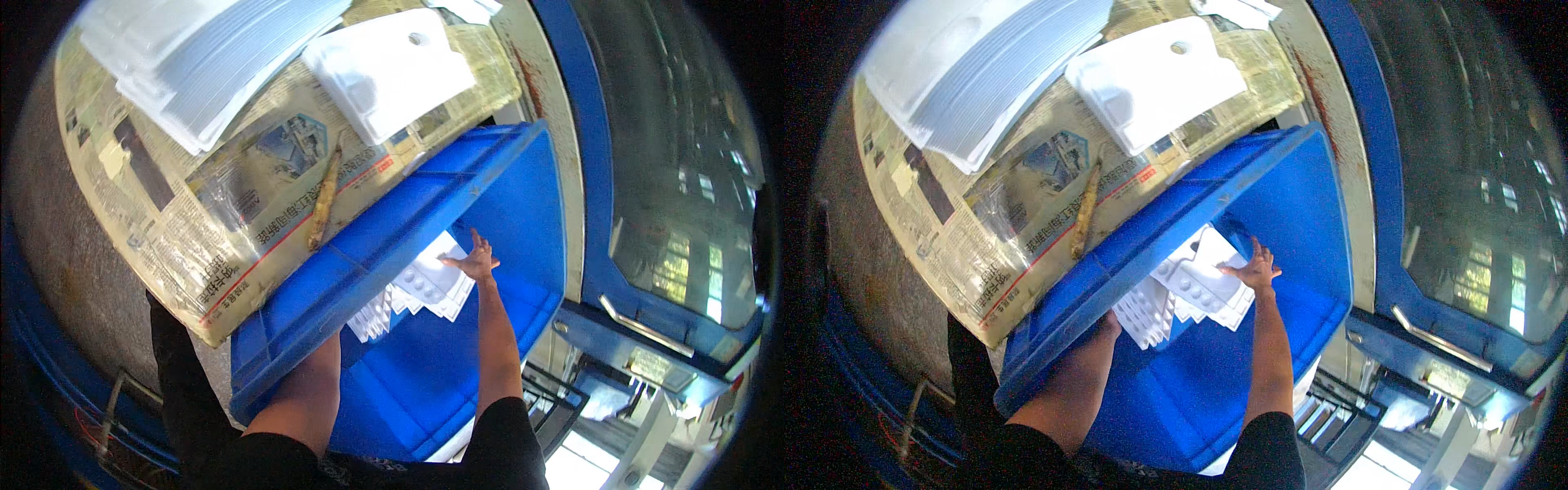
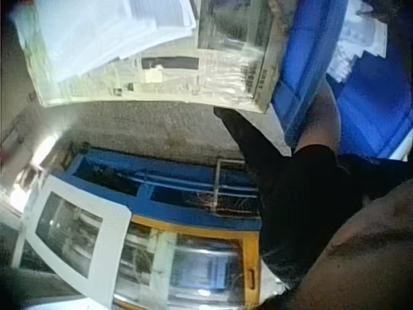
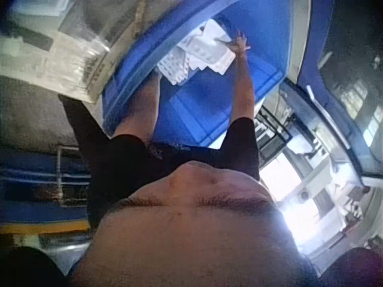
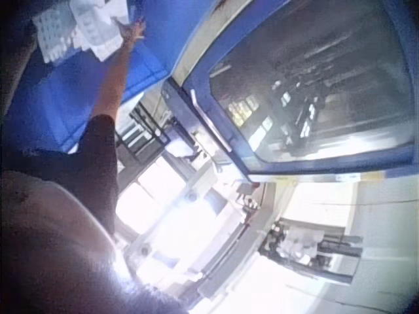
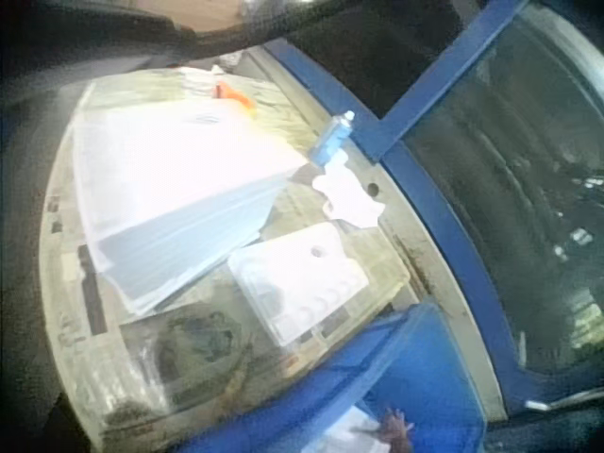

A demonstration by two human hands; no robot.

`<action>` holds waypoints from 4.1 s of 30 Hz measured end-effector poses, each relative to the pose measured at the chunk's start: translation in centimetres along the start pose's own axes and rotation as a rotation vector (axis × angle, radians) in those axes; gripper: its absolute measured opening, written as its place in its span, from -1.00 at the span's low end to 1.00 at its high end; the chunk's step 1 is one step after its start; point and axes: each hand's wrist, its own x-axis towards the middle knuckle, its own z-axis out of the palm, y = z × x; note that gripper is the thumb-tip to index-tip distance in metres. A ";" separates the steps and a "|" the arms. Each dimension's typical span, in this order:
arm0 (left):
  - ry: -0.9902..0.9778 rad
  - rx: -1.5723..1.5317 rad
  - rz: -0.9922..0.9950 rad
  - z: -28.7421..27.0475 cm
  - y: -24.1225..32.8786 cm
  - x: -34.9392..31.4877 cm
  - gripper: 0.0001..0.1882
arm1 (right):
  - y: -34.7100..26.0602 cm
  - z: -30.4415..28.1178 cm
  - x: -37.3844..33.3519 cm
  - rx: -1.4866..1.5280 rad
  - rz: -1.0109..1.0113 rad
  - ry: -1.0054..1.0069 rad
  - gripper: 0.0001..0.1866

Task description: The person repeatedly picks white plastic parts from a blue bin, stacks them on a table, and places the stacks into a cardboard box. The person handles the parts by hand, aligning them into neat stacks before transferring them to the box.

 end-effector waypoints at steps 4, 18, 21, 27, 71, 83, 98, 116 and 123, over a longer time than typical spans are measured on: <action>0.052 0.023 -0.100 -1.2 -4.8 -0.6 -0.39 | -0.6 0.1 3.4 0.860 -0.330 -0.607 0.28; 0.053 0.025 -0.037 -0.8 -1.0 -1.4 -0.41 | -2.0 11.2 -11.3 0.914 -0.135 -0.777 -0.36; 0.009 -0.041 0.093 2.0 6.2 -2.0 -0.41 | -1.7 11.6 -15.2 1.322 0.106 -0.740 -0.31; -0.159 -0.197 0.397 5.1 22.5 -5.3 -0.41 | -2.6 10.6 -22.0 1.815 0.384 -0.691 -0.34; 0.028 -1.389 0.210 -72.7 -17.2 3.7 -0.39 | -67.8 -43.0 -16.7 1.910 -0.135 -1.022 -0.41; -0.447 -1.062 0.264 -73.8 -5.4 26.4 0.06 | -72.3 -43.2 -8.2 2.110 -0.012 -0.620 -0.24; -1.068 -1.100 0.052 -68.0 -0.8 36.8 -0.37 | -77.3 -45.2 -11.4 1.836 0.100 -0.246 0.43; -0.933 -1.133 0.344 -74.1 3.1 32.0 -0.39 | -80.6 -42.9 -7.4 2.601 0.779 -0.210 -0.29; -0.881 -1.225 0.489 -77.5 2.4 26.6 -0.39 | -81.1 -43.7 -10.1 2.790 0.424 0.013 -0.17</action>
